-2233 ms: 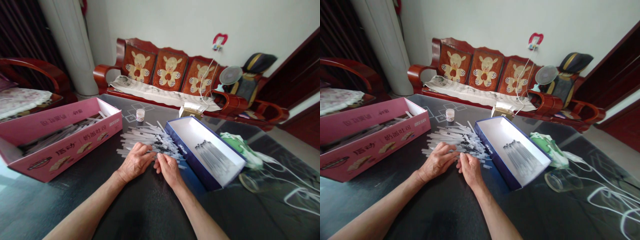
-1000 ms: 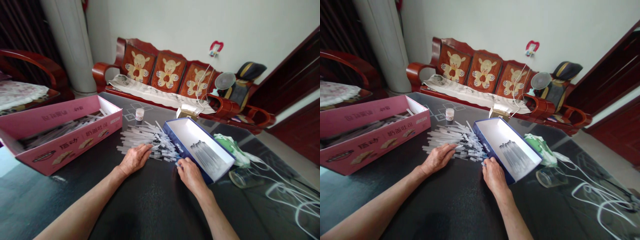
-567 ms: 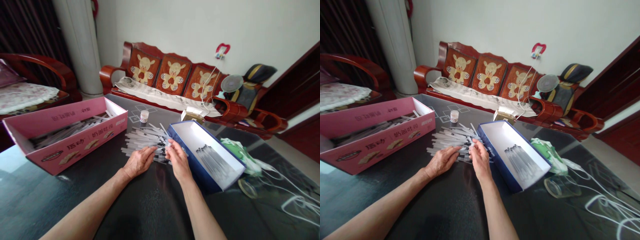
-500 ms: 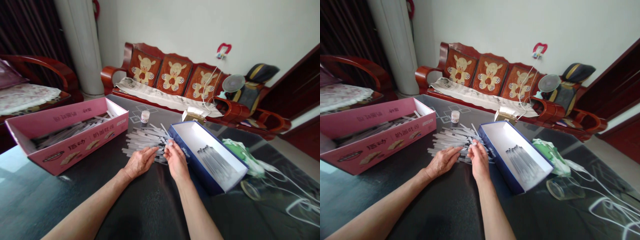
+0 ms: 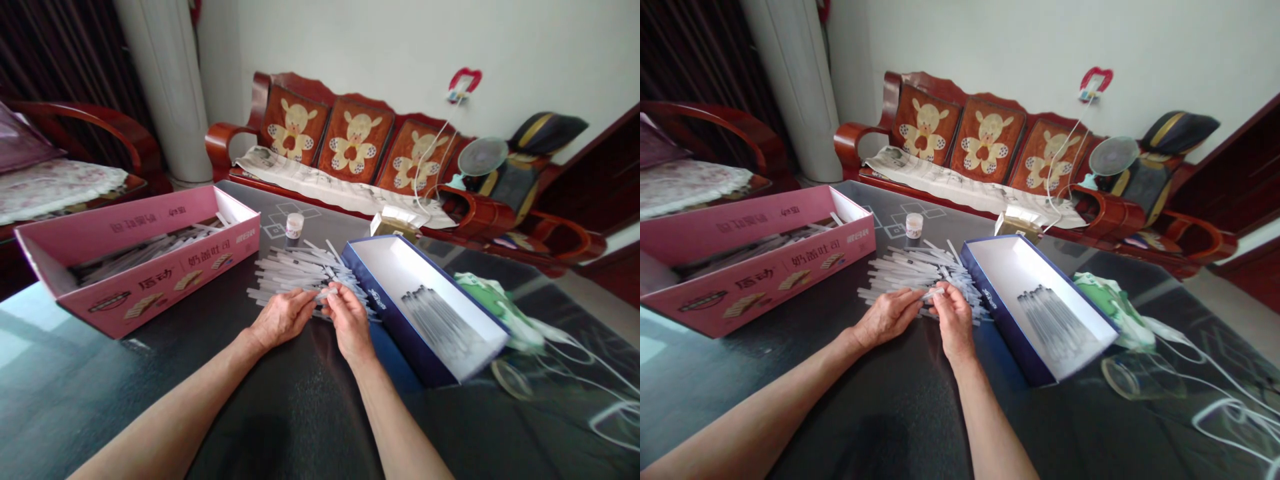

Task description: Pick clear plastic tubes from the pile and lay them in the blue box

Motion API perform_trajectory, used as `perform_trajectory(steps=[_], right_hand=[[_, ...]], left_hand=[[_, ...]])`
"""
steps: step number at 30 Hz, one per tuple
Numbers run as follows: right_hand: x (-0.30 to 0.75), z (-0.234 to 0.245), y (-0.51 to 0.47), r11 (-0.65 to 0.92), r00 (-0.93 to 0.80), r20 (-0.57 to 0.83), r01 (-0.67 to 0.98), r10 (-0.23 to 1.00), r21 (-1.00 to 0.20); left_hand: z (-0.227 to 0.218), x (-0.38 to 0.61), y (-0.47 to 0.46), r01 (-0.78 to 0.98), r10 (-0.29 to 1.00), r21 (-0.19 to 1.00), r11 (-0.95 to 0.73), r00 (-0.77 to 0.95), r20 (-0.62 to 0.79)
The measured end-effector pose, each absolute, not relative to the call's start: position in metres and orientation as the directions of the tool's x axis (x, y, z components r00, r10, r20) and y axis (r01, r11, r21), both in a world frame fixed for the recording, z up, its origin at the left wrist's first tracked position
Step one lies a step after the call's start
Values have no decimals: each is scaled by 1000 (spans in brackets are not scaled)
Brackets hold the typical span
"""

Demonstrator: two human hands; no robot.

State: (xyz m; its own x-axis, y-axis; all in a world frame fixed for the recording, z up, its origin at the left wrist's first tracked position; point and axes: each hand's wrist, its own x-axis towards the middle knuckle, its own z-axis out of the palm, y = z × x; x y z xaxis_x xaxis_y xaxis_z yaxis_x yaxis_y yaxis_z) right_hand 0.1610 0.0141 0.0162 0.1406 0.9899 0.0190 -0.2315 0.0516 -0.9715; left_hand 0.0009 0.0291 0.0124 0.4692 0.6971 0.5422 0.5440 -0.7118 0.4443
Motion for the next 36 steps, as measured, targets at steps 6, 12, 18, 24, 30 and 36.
perform_trajectory(steps=[6,12,18,24,30,36], right_hand=[[165,21,13,108,137,91,-126,986,-986],[157,23,10,114,199,77,-181,977,-977],[147,24,10,80,255,11,-264,967,-961],[144,31,8,28,251,-63,-344,966,-939],[142,33,8,15,258,-79,-343,963,-939],[151,28,11,107,233,83,-92,969,-990]], left_hand=[[15,1,28,535,711,474,-699,454,536],[16,0,26,605,704,394,-691,443,554],[16,0,23,732,682,227,-642,410,606],[18,1,21,766,664,161,-622,407,628],[19,1,22,786,673,146,-600,398,624],[18,-2,29,770,644,140,-622,402,651]])
